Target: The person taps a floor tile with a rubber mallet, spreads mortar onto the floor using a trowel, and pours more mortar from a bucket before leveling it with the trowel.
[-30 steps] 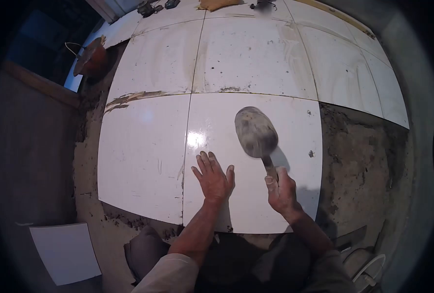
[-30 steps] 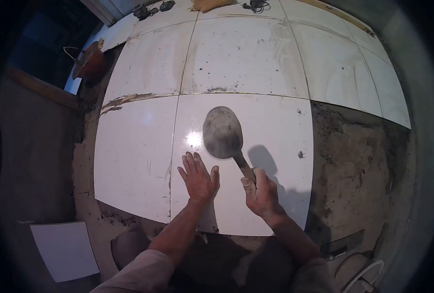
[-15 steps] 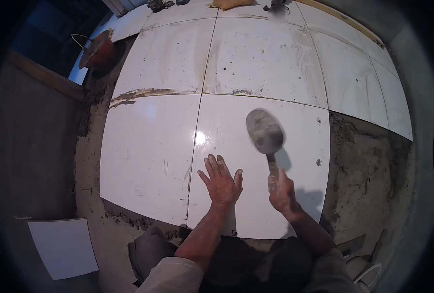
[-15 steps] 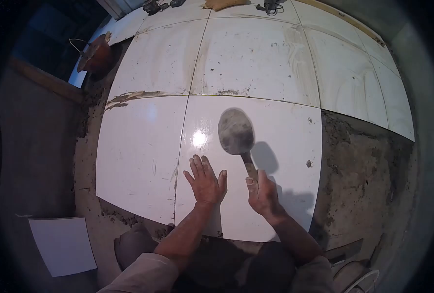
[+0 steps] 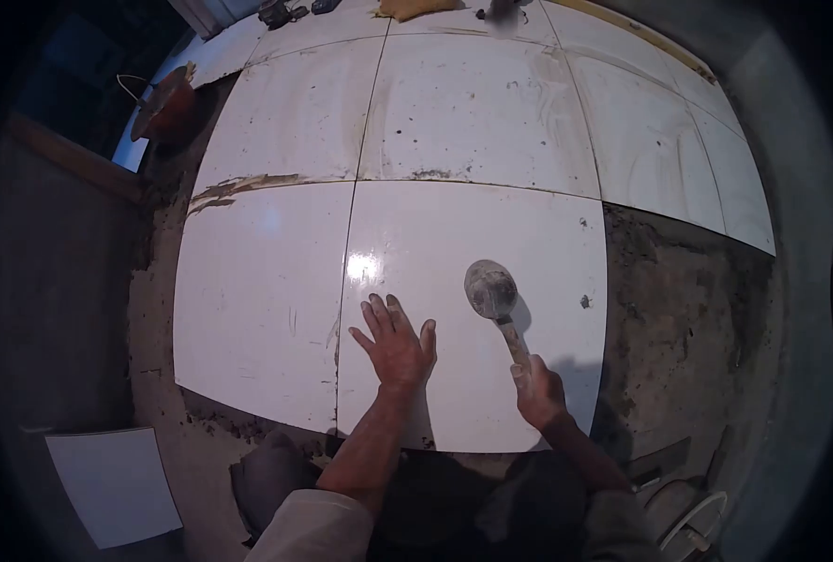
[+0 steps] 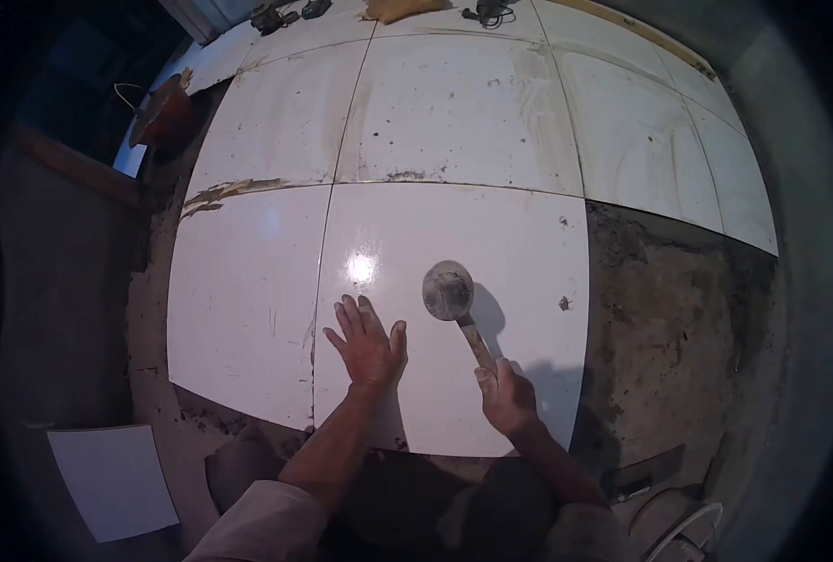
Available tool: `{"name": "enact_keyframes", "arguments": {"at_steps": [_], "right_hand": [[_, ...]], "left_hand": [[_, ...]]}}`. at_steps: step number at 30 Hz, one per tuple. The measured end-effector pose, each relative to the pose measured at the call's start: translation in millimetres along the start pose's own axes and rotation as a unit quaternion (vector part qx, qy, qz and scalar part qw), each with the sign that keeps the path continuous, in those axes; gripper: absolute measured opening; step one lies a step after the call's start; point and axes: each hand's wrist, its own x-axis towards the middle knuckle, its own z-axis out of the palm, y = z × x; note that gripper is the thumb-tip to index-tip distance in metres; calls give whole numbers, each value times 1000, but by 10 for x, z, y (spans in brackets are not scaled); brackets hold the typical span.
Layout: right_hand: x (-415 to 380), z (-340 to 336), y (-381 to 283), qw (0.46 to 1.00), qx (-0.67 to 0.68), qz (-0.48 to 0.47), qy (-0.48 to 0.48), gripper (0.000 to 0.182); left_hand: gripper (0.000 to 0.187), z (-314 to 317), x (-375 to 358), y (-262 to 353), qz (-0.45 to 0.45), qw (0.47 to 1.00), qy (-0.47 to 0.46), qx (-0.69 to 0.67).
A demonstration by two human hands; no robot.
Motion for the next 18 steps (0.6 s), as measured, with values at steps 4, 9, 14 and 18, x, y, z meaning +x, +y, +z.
{"name": "enact_keyframes", "arguments": {"at_steps": [4,9,14,18], "right_hand": [[-117,-43,-12,987,152,-47,31,29],[89,252,-23,991,91,-67,74,31],[79,143,-267,977,145,-149,48,35],[189,365,-275,996,79,-39,-14,36]], "left_hand": [[76,-58,16,47,-12,1000,-27,2],[73,33,-29,8,-5,1000,-11,11],[73,-1,5,5,-3,1000,-4,6],[74,75,-39,3,0,1000,15,18]]}}
